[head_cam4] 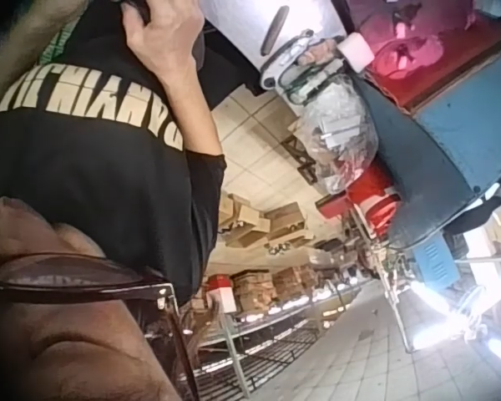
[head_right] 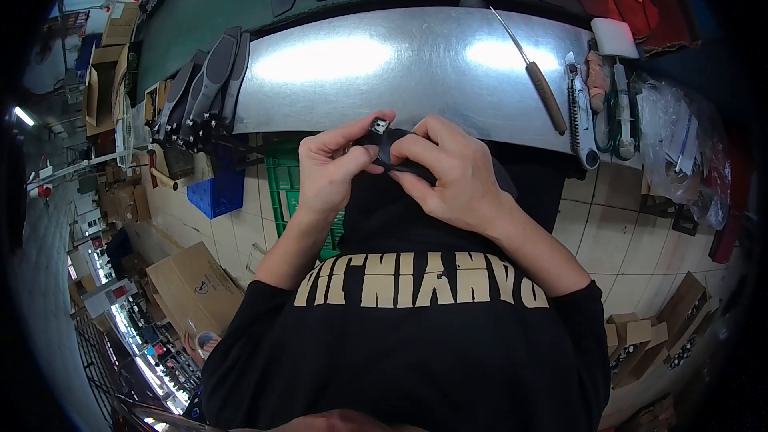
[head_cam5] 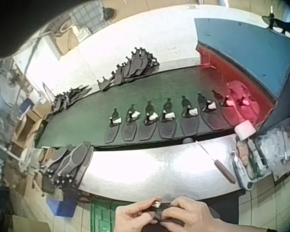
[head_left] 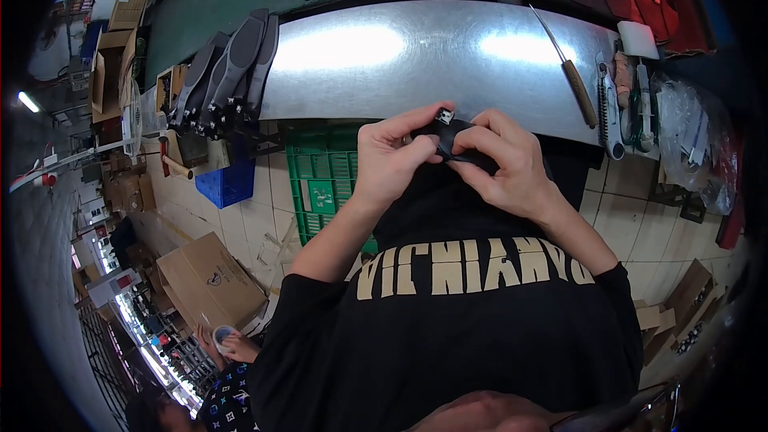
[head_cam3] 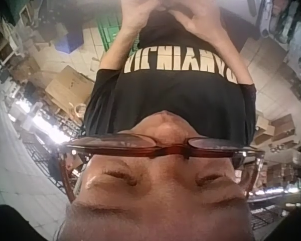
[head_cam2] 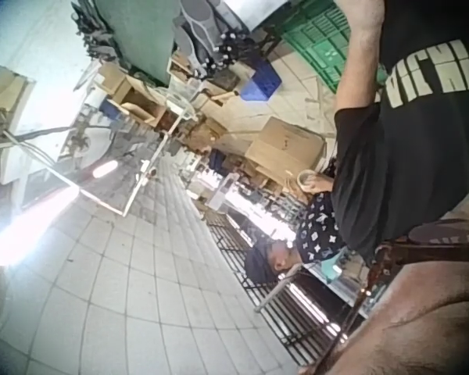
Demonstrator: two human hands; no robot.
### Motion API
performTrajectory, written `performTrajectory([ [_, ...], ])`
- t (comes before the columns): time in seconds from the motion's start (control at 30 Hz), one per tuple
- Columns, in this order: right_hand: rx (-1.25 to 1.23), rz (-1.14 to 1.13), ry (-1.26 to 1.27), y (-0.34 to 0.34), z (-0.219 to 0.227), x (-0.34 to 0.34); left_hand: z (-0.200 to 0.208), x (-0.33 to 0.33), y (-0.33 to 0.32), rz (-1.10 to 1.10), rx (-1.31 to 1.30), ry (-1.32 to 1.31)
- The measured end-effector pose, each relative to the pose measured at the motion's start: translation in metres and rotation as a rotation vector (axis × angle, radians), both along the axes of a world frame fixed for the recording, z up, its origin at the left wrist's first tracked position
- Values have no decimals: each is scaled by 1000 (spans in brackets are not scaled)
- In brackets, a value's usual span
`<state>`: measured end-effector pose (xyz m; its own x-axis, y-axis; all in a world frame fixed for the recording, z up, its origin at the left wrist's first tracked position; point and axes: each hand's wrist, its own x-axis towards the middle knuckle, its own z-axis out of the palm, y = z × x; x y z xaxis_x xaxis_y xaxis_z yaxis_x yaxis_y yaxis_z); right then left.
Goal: Manually assemble and check shoe sole components on a production line.
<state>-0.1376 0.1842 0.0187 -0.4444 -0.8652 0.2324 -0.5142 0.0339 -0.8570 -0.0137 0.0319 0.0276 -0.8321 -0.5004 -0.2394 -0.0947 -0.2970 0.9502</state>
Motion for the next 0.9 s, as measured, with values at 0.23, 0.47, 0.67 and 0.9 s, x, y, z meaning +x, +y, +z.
performTrajectory([
  [0.23, -197, -42, 240, 1, 2, -5, 12, 2, -7, 13, 430, 18],
  [0.47, -154, -116, 86, 4, 6, -1, 9, 7, -20, -222, 273, -171],
  [0.67, -73, -114, 100, 6, 7, -3, 4, 4, -13, -261, 14, -195],
  [0.9, -63, -106, 85, 6, -1, 4, 2, 4, -12, -294, -44, -254],
])
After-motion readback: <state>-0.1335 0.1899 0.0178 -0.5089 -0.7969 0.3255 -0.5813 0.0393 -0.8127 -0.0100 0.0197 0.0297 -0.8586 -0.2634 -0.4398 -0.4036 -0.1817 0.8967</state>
